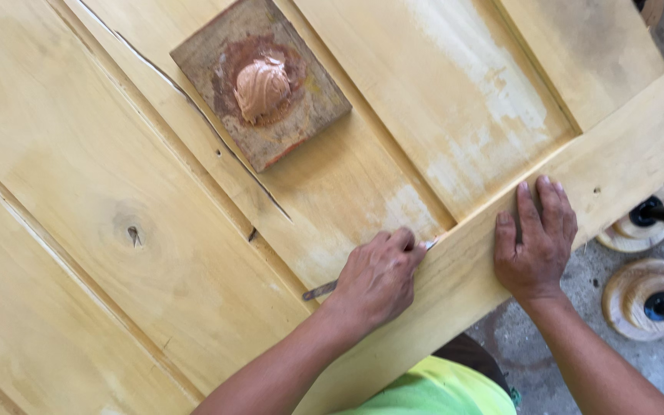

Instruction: The person applies wood filler to cracks, knots, and holes in a large wooden panel. They scoop filler from a small board with a spatula and press it into defects along the panel's frame rails, working across different spots on the panel.

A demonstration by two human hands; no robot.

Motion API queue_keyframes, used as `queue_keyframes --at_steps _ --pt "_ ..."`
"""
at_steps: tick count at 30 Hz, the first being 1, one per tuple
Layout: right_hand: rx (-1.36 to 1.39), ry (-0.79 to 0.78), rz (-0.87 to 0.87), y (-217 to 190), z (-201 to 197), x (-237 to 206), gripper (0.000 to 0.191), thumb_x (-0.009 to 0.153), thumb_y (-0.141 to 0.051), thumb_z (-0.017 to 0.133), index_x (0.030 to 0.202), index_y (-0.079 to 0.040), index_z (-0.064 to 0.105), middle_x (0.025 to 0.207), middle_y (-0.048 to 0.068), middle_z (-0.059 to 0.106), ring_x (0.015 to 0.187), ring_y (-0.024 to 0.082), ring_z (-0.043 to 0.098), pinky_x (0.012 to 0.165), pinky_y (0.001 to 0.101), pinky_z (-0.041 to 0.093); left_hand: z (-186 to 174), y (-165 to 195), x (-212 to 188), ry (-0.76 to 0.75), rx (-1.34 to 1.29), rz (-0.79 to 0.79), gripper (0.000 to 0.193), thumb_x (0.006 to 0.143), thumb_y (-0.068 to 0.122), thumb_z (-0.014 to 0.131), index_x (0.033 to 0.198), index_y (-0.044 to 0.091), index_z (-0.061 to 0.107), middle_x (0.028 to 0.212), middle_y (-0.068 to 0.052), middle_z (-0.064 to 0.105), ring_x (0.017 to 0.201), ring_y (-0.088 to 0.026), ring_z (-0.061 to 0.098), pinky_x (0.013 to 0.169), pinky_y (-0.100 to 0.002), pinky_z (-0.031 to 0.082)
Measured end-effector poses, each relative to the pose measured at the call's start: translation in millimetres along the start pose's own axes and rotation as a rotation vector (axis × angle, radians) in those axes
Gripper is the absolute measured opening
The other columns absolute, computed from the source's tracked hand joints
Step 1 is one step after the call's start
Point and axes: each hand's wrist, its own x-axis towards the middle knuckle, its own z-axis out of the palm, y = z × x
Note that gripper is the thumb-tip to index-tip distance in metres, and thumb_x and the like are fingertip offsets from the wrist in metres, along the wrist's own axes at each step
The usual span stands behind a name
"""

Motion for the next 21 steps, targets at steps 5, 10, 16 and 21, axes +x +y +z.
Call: queue_keyframes --at_steps 5,10,16,21 --pt "0.014 -0.007 0.009 2.2 2.6 -2.5 0.048 0.106 -0.023 0.061 0.146 0.002 0.061 0.159 0.023 0.049 0.153 0.041 0.042 0.128 0.0523 0.03 -7.3 -14.5 -34.0 0.039 -0.027 -0.033 0.034 0.085 0.004 0.058 0.114 0.01 0.075 0.106 -0.009 0.067 0.097 -0.029 0.064 0.081 -0.044 0.055" --pt "0.007 -0.004 0.021 0.9 2.5 -2.6 0.047 0.106 -0.024 0.06 0.145 0.003 0.062 0.157 0.023 0.05 0.151 0.041 0.043 0.127 0.0521 0.03 -11.2 -15.8 -35.2 0.083 -0.032 -0.11 0.036 0.08 0.003 0.062 0.11 0.014 0.078 0.106 -0.009 0.067 0.098 -0.029 0.062 0.075 -0.043 0.058" --pt "-0.002 -0.002 0.002 -0.5 1.3 0.7 0.048 0.107 -0.024 0.059 0.147 0.002 0.061 0.158 0.023 0.05 0.152 0.04 0.043 0.128 0.0516 0.03 12.2 2.8 7.7 0.223 -0.075 -0.056 0.032 0.086 0.007 0.061 0.113 0.012 0.077 0.107 -0.011 0.066 0.101 -0.03 0.061 0.08 -0.043 0.058" --pt "-0.001 -0.011 -0.007 4.6 6.4 -5.5 0.048 0.109 -0.023 0.059 0.149 0.003 0.06 0.16 0.023 0.049 0.154 0.04 0.041 0.129 0.0513 0.029 20.9 -5.0 0.2 0.157 -0.071 -0.011 0.037 0.084 0.008 0.06 0.118 0.006 0.074 0.106 -0.011 0.065 0.103 -0.03 0.06 0.082 -0.043 0.057"
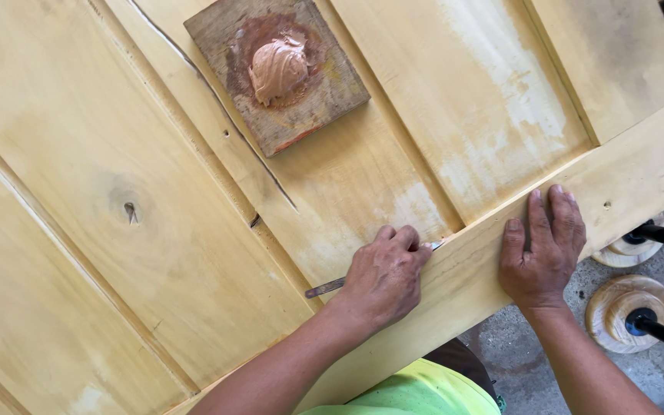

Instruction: The person applies wood filler to cracks, knots, and holes in a large wooden panel. They scoop filler from a small board with a spatula and press it into defects along the panel's frame rails, working across different spots on the panel.

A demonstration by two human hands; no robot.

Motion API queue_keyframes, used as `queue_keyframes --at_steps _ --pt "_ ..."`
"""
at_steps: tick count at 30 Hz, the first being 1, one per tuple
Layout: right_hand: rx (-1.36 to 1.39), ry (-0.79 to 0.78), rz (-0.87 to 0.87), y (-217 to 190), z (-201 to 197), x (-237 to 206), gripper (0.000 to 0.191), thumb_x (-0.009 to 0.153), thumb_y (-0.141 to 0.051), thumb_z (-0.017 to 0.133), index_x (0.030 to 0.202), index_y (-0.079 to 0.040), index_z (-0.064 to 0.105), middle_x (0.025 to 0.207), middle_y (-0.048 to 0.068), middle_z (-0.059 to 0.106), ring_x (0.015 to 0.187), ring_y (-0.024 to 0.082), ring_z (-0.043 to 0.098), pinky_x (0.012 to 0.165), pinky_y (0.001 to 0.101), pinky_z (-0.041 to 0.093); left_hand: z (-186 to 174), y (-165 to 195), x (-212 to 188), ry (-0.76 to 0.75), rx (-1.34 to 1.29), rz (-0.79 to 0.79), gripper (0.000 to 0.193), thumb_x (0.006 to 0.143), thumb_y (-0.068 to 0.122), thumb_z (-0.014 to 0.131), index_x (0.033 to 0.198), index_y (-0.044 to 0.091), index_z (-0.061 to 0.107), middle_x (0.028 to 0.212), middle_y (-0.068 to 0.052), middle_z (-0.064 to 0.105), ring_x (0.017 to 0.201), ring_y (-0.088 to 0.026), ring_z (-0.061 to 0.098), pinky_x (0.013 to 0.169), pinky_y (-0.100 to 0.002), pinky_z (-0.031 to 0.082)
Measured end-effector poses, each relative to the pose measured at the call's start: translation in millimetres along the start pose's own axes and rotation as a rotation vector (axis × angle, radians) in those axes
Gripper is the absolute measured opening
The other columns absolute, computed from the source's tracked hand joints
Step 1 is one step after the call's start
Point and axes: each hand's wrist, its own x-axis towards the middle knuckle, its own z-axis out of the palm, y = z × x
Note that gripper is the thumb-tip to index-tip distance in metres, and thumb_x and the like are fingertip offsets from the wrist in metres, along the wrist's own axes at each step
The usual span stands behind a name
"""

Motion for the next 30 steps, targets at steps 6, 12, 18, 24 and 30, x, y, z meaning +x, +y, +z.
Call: queue_keyframes --at_steps 6,12,18,24,30 --pt "0.024 0.0 -0.012 5.2 1.2 -1.5 0.047 0.109 -0.022 0.062 0.15 0.003 0.06 0.162 0.025 0.047 0.154 0.041 0.04 0.129 0.0518 0.029 -35.0 -22.7 -56.5 -0.078 0.037 -0.065 0.034 0.087 0.003 0.058 0.117 0.008 0.075 0.102 -0.009 0.065 0.098 -0.029 0.06 0.078 -0.042 0.056" --pt "0.445 -0.266 -0.128 -83.0 -26.3 -39.7 0.027 0.088 -0.01 0.071 0.115 -0.006 0.07 0.114 0.014 0.071 0.108 0.03 0.069 0.094 0.0374 0.056 -37.4 -12.1 -127.2 0.524 -0.691 -0.525 0.029 0.09 0.001 0.071 0.117 0.007 0.081 0.094 -0.006 0.07 0.082 -0.013 0.068 0.069 -0.027 0.056" --pt "1.152 -0.615 -0.031 -180.3 -26.0 -55.3 0.043 0.098 -0.002 0.066 0.141 -0.004 0.061 0.106 0.01 0.07 0.09 0.015 0.074 0.072 0.0283 0.068 4.2 11.3 -142.6 0.94 -1.342 -0.636 0.03 0.092 0.0 0.07 0.122 -0.002 0.078 0.112 -0.018 0.08 0.101 -0.018 0.075 0.09 -0.03 0.06" --pt "0.508 -0.438 -0.286 -169.7 -6.4 90.8 0.048 0.095 -0.009 0.061 0.143 -0.01 0.059 0.097 0.01 0.068 0.079 0.024 0.071 0.069 0.038 0.059 22.1 -42.7 -201.8 1.114 0.18 -0.355 0.051 0.087 0.019 0.072 0.135 0.007 0.061 0.138 -0.019 0.06 0.132 -0.036 0.057 0.11 -0.048 0.045" --pt "0.14 -0.351 -0.412 -196.7 32.4 165.4 0.027 0.1 -0.023 0.062 0.122 -0.023 0.075 0.108 0.009 0.066 0.095 0.03 0.067 0.076 0.0452 0.055 69.0 -102.4 -237.1 1.024 0.548 -0.262 0.063 0.089 0.039 0.066 0.143 0.009 0.05 0.146 -0.021 0.049 0.139 -0.042 0.044 0.116 -0.062 0.03"
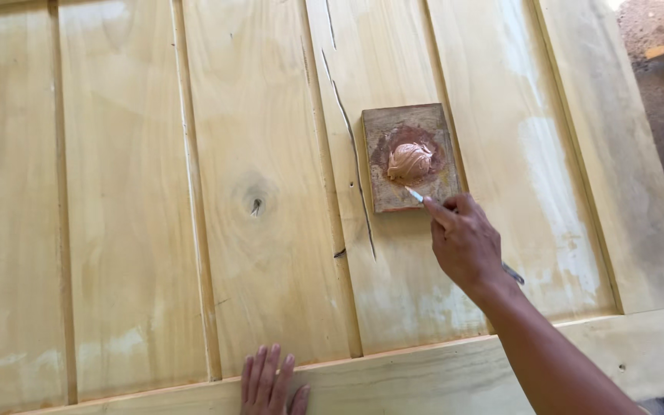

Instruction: The person applies wood filler to cracks, knots, and holes in a large wooden panel. They scoop filler from a small board with a spatula and press it into defects along the panel's frame rails, working across different spots on the panel.

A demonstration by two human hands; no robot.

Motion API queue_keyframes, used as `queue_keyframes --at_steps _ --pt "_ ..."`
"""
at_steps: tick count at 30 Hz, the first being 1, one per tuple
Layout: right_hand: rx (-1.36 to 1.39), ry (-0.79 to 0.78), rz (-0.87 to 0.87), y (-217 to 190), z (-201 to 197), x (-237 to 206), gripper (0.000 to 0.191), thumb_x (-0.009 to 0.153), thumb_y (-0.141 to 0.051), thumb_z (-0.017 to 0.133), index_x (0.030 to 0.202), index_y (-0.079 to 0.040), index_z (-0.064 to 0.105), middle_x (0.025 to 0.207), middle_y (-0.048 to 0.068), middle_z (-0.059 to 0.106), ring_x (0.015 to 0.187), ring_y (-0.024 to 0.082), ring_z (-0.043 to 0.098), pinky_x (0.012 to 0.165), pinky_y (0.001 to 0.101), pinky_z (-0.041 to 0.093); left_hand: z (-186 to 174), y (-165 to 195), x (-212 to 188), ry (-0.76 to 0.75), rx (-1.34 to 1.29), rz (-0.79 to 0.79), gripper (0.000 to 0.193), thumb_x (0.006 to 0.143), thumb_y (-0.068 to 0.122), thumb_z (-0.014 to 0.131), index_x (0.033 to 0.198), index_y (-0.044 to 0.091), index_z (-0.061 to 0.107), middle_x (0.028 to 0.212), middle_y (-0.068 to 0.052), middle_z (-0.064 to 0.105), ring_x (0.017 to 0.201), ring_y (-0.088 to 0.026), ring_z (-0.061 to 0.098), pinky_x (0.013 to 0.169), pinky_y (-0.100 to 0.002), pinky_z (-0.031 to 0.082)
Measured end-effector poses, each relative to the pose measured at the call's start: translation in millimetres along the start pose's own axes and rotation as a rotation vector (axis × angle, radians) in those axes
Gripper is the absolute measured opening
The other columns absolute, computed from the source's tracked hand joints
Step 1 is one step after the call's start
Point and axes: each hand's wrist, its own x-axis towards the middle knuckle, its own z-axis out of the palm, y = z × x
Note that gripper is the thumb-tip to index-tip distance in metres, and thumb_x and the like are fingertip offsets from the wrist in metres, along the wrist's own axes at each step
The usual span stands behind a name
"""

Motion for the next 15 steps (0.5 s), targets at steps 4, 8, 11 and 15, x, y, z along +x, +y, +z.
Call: queue_keyframes --at_steps 4,8,11,15 --pt "0.016 0.009 -0.01 -15.6 12.0 20.2 0.026 0.098 -0.021 0.062 0.118 -0.023 0.079 0.103 0.007 0.066 0.102 0.027 0.066 0.077 0.0443 0.056 5.1 -0.9 -16.9 -0.105 -0.035 -0.032 0.063 0.093 0.04 0.067 0.145 0.008 0.049 0.151 -0.019 0.049 0.143 -0.04 0.043 0.119 -0.062 0.028" --pt "-0.004 -0.05 0.027 -19.4 14.3 27.7 0.028 0.097 -0.021 0.062 0.119 -0.023 0.078 0.105 0.005 0.067 0.102 0.025 0.067 0.084 0.0434 0.056 0.5 -0.1 -14.0 -0.167 -0.053 -0.031 0.067 0.093 0.039 0.067 0.147 0.007 0.046 0.152 -0.019 0.047 0.144 -0.039 0.04 0.119 -0.062 0.027" --pt "0.019 -0.103 0.069 -15.5 13.5 27.6 0.027 0.098 -0.023 0.061 0.12 -0.023 0.077 0.104 0.004 0.067 0.102 0.022 0.068 0.086 0.0422 0.056 -1.2 -0.1 -9.9 -0.183 -0.051 -0.039 0.069 0.092 0.039 0.067 0.148 0.007 0.044 0.152 -0.018 0.047 0.145 -0.039 0.04 0.119 -0.062 0.026" --pt "0.033 -0.079 0.046 -14.6 16.7 28.6 0.028 0.098 -0.023 0.061 0.121 -0.023 0.077 0.107 0.004 0.067 0.104 0.022 0.067 0.087 0.0424 0.055 -1.9 2.4 -9.0 -0.194 -0.048 -0.038 0.068 0.092 0.039 0.066 0.148 0.007 0.044 0.152 -0.018 0.047 0.144 -0.039 0.04 0.119 -0.062 0.026"
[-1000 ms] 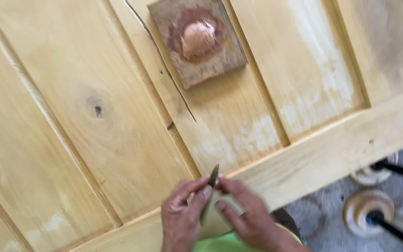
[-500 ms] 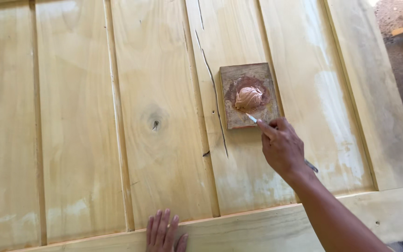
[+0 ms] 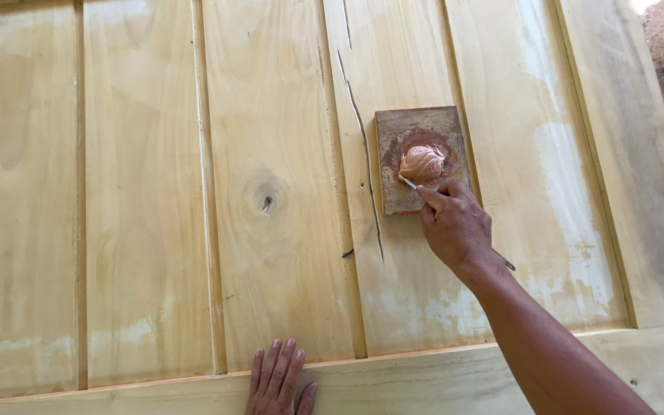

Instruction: The person applies wood filler to cracks, knots, and holes in a large wooden panel. They scoop filler from a small board with a spatula and press it into defects along the panel's frame rails, working across different spots on the panel.

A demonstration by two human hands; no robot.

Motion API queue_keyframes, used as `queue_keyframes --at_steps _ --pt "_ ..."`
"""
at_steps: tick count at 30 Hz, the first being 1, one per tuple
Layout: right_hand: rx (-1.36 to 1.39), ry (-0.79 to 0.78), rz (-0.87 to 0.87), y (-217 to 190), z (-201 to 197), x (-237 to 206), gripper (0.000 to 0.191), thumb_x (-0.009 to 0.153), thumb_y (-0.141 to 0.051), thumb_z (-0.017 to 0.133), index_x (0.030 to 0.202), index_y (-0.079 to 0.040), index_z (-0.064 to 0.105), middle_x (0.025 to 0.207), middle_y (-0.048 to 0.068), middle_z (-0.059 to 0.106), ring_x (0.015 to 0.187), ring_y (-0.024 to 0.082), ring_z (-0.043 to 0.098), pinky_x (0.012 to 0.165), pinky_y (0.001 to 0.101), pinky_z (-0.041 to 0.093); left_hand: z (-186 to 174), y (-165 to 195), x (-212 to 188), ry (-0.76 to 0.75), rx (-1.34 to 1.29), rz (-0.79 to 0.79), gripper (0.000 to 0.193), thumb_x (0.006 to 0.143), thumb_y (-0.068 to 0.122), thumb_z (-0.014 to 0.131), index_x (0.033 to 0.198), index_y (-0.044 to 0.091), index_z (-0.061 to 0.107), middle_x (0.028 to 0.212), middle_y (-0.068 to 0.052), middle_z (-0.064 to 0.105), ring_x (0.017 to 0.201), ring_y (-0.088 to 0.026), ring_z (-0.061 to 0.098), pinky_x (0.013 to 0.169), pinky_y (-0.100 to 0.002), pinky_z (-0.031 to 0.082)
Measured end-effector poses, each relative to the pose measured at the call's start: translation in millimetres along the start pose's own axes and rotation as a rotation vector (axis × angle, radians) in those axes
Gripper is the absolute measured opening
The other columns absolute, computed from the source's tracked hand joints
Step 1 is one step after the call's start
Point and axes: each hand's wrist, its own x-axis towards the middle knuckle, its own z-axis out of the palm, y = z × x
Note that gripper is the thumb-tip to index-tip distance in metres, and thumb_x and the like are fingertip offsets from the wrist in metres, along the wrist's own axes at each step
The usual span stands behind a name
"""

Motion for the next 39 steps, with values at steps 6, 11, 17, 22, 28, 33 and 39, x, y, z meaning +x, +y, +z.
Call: queue_keyframes --at_steps 6,11,17,22,28,33,39 --pt "0.297 -0.258 0.181 1.6 -6.8 18.0 0.032 0.098 -0.024 0.064 0.127 -0.021 0.076 0.088 0.012 0.07 0.076 0.023 0.065 0.068 0.0394 0.055 -7.9 -2.8 4.8 -0.006 0.008 -0.022 0.064 0.09 0.036 0.068 0.144 0.004 0.05 0.149 -0.021 0.051 0.143 -0.04 0.044 0.118 -0.062 0.027" --pt "0.544 -0.547 0.144 77.1 -73.3 3.5 0.034 0.096 -0.023 0.063 0.126 -0.013 0.074 0.074 0.006 0.069 0.06 0.011 0.062 0.055 0.0299 0.055 -14.2 23.2 4.6 0.026 0.193 -0.209 0.059 0.09 0.028 0.067 0.141 0.002 0.051 0.146 -0.021 0.051 0.142 -0.04 0.045 0.124 -0.059 0.027" --pt "-0.006 -0.939 -0.11 203.3 -142.2 -46.7 0.033 0.091 -0.035 0.068 0.122 -0.029 0.078 0.092 0.001 0.074 0.078 0.016 0.074 0.072 0.0362 0.06 29.7 129.4 11.7 0.119 0.142 -0.845 0.085 0.102 0.048 0.051 0.165 -0.002 0.021 0.171 -0.026 0.017 0.16 -0.038 0.011 0.127 -0.055 0.002" --pt "-0.246 -1.079 -0.285 246.1 -138.7 -58.2 0.033 0.096 -0.034 0.06 0.125 -0.038 0.076 0.103 -0.003 0.067 0.093 0.019 0.07 0.086 0.0386 0.056 61.1 161.9 46.8 0.155 0.292 -1.066 0.09 0.102 0.064 0.035 0.166 0.004 0.012 0.173 -0.022 0.013 0.161 -0.036 0.008 0.128 -0.052 -0.002" --pt "-0.238 -1.082 -0.409 247.6 -128.3 -60.4 0.038 0.094 -0.025 0.056 0.124 -0.037 0.076 0.103 -0.001 0.064 0.098 0.021 0.067 0.086 0.0406 0.054 58.7 167.1 59.4 0.126 0.347 -1.107 0.088 0.103 0.063 0.035 0.166 0.005 0.015 0.172 -0.022 0.017 0.161 -0.036 0.01 0.129 -0.052 0.0" --pt "-0.351 -1.143 -0.516 234.3 -129.3 -57.1 0.04 0.096 -0.021 0.051 0.123 -0.039 0.075 0.109 -0.004 0.064 0.101 0.015 0.066 0.088 0.0381 0.054 59.9 169.4 61.3 0.135 0.361 -1.12 0.085 0.104 0.062 0.036 0.166 0.006 0.018 0.173 -0.021 0.019 0.162 -0.036 0.013 0.13 -0.051 0.001" --pt "-0.414 -1.188 -0.602 209.7 -130.1 -49.8 0.047 0.097 -0.01 0.048 0.128 -0.037 0.072 0.107 -0.004 0.063 0.097 0.012 0.066 0.087 0.0338 0.056 57.4 166.3 64.1 0.118 0.386 -1.131 0.084 0.105 0.061 0.036 0.166 0.005 0.019 0.172 -0.023 0.017 0.161 -0.037 0.013 0.129 -0.052 0.002"
